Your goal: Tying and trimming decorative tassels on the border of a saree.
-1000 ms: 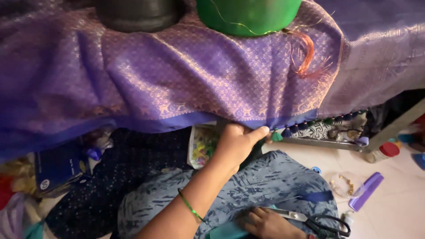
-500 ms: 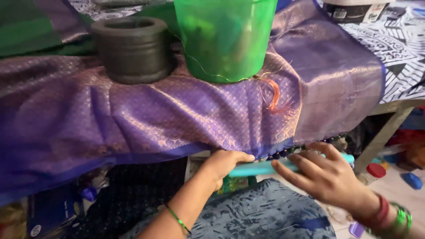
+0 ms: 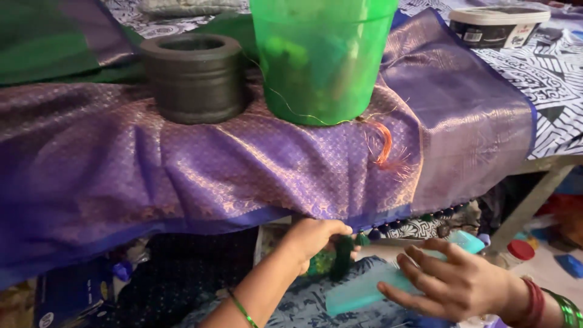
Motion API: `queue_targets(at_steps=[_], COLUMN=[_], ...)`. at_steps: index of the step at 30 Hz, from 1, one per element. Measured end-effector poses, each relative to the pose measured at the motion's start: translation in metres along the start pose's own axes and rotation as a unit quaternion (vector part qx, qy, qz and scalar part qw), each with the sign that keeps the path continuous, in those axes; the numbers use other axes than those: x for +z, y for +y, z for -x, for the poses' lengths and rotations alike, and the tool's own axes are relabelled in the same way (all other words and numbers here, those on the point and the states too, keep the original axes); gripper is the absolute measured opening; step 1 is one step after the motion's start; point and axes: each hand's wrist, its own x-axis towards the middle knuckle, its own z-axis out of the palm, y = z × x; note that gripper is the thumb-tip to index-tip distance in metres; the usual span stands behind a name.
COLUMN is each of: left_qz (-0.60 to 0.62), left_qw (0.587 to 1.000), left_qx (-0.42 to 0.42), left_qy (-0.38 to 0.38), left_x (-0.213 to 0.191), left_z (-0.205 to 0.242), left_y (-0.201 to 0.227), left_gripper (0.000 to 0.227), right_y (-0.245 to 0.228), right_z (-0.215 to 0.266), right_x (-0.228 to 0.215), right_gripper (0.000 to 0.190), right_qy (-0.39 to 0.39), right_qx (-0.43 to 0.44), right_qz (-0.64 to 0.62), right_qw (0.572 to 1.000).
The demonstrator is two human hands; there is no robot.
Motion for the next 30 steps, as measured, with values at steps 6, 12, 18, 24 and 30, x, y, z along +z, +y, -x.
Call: queue_targets(at_steps=[6, 12, 18, 24, 30], left_qz=[0.003, 0.001, 0.005, -0.033, 0.048], left_qw=[1.000, 0.999, 0.999, 0.999, 0.999], left_qx=[0.010, -0.006, -0.011, 0.026, 0.005], left_qy=[-0.002, -0.042, -0.035, -0.016, -0.018], left_x=[0.003, -0.001, -0.001, -0.004, 0.002], left_z=[-0.005, -0.008, -0.002, -0.021, -0.006], left_y=[-0.008, -0.012, -0.001, -0.019, -0.016], left_gripper=[0.019, 0.022, 0.022, 0.025, 0.026], right_y=[0.009, 0.014, 0.008, 0.003, -0.037], right_z=[0.003, 0.002, 0.009, 0.023, 0.039], right_x=[0.004, 0.006, 0.015, 0.030, 0.025], right_gripper=[0.049, 0.048, 0.041, 0.043, 0.038], right_qy=[-0.036, -0.013, 0.021, -0.019, -0.020], right_qx=[0.057, 0.050, 0.027, 0.095, 0.058], right_qz=[-0.033, -0.027, -0.051, -0.048, -0.078], right_qw=[0.997, 0.998, 0.998, 0.994, 0.995])
